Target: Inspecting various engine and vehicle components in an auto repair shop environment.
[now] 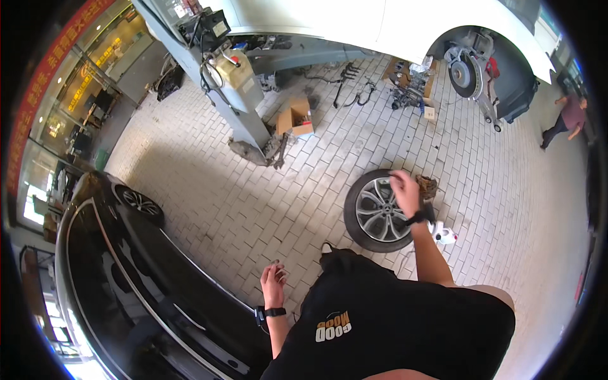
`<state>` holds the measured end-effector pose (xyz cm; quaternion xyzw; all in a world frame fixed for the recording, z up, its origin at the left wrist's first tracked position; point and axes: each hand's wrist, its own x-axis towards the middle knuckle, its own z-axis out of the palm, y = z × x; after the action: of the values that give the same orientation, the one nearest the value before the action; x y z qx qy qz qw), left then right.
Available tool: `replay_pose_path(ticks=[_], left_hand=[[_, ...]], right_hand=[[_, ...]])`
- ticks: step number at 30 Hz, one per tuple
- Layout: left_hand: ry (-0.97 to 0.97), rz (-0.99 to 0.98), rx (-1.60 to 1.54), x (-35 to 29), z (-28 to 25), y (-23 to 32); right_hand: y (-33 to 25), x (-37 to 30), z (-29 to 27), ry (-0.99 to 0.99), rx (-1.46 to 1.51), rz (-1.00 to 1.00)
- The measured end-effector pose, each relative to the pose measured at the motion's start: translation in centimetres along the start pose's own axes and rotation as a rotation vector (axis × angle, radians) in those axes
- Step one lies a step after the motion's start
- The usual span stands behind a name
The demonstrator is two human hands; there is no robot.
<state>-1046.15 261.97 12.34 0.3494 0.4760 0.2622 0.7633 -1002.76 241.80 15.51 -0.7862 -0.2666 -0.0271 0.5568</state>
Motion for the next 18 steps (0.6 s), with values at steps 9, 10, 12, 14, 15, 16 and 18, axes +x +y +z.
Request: replay_pose_path(ticks=[9,10,12,14,15,16,18], left_hand=[[0.044,0.055,0.029,16.5,-4.0,12.2],[0.018,0.044,0.010,18.5,-3.8,12.9],[-0.032,0.004,-0.008,22.4,-2.7,14.6],[-0.108,-0.049,0.006,26.9,-1.2,16.5],[-0.157,-0.077,0.021,29.2,-1.0,17.0],[-0.148,-0.091,0.012,31.1,-0.6,17.9],[-0.293,-0.112,0.060,35.0,0.0,20.7]], right_hand=[[-14.7,6.9,20.6,-0.458,0.113,-0.226],[-14.7,7.0,21.8,-0.462,0.080,-0.212],[-13.6,7.1,23.7,-0.448,0.032,-0.128],[-11.3,7.7,25.6,-0.390,-0.012,-0.039],[-10.0,7.9,26.3,-0.353,-0.041,-0.018],[-9.4,8.5,26.8,-0.338,-0.072,0.007],[-9.2,9.2,28.2,-0.248,-0.101,0.075]])
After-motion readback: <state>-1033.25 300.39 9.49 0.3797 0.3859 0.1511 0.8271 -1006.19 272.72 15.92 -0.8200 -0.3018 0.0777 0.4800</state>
